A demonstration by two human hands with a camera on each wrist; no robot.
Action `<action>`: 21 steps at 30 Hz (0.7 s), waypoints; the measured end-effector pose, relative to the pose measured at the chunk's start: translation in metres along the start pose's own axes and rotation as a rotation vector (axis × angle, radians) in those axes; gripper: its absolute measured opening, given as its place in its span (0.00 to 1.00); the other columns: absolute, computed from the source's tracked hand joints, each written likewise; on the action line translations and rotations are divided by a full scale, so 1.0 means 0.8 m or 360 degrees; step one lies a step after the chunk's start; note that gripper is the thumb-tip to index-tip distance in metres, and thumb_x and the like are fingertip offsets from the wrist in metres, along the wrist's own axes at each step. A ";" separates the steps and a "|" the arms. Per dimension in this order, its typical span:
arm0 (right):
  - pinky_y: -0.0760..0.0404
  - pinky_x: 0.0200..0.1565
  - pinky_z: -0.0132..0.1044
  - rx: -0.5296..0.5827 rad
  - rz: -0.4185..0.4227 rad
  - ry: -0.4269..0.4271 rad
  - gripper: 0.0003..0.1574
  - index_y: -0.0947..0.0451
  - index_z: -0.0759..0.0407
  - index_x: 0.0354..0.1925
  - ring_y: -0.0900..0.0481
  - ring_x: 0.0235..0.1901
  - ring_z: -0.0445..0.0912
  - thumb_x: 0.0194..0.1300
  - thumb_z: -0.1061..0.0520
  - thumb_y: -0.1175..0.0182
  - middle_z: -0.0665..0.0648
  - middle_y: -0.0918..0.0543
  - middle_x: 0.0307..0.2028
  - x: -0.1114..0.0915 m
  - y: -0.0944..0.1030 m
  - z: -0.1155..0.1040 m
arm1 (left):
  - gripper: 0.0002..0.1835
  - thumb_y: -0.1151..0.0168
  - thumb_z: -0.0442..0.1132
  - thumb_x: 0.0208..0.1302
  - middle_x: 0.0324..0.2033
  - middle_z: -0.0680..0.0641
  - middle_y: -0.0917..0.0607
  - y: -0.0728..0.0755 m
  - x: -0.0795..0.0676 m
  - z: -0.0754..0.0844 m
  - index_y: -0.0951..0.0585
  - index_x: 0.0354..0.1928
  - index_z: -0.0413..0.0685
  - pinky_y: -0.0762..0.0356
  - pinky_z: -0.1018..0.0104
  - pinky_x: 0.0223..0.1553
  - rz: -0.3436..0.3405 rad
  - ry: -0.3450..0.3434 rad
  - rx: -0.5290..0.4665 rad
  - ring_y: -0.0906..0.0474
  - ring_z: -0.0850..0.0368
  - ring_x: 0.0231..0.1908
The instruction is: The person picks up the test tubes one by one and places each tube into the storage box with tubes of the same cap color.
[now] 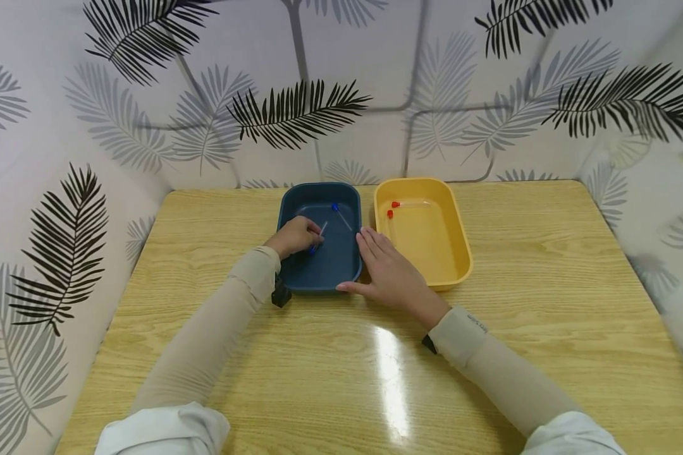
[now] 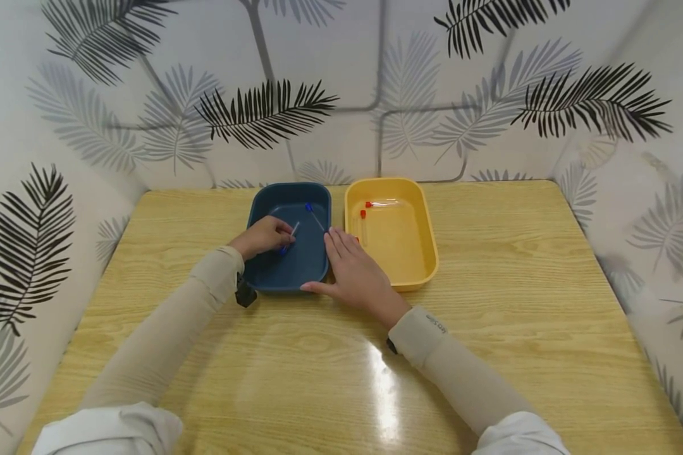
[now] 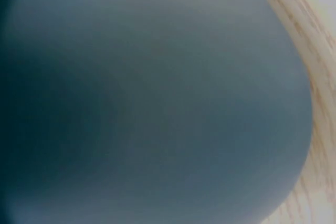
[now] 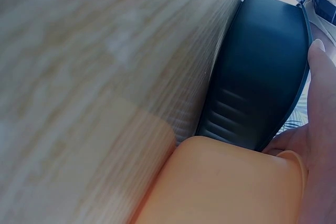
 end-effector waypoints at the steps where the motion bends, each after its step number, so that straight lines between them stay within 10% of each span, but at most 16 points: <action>1: 0.59 0.64 0.41 0.0001 -0.0002 -0.0001 0.66 0.57 0.63 0.67 0.61 0.66 0.49 0.48 0.17 0.69 0.60 0.54 0.67 0.000 0.000 0.000 | 0.14 0.45 0.38 0.61 0.34 0.45 0.21 0.000 0.000 0.000 0.24 0.46 0.38 0.27 0.62 0.36 -0.0002 -0.0005 0.0002 0.26 0.54 0.32; 21: 0.60 0.64 0.41 0.0006 -0.0043 -0.0025 0.66 0.58 0.62 0.67 0.63 0.66 0.49 0.48 0.17 0.69 0.59 0.56 0.67 0.002 0.000 0.001 | 0.17 0.44 0.35 0.60 0.40 0.42 0.21 0.000 0.000 0.001 0.26 0.50 0.34 0.25 0.61 0.43 -0.0033 0.0018 -0.0146 0.22 0.52 0.40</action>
Point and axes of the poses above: each hand's wrist, its own x-axis towards the middle knuckle, its own y-axis out of the back of the hand, z = x × y, the point moved 2 cm from there along x, towards the middle knuckle
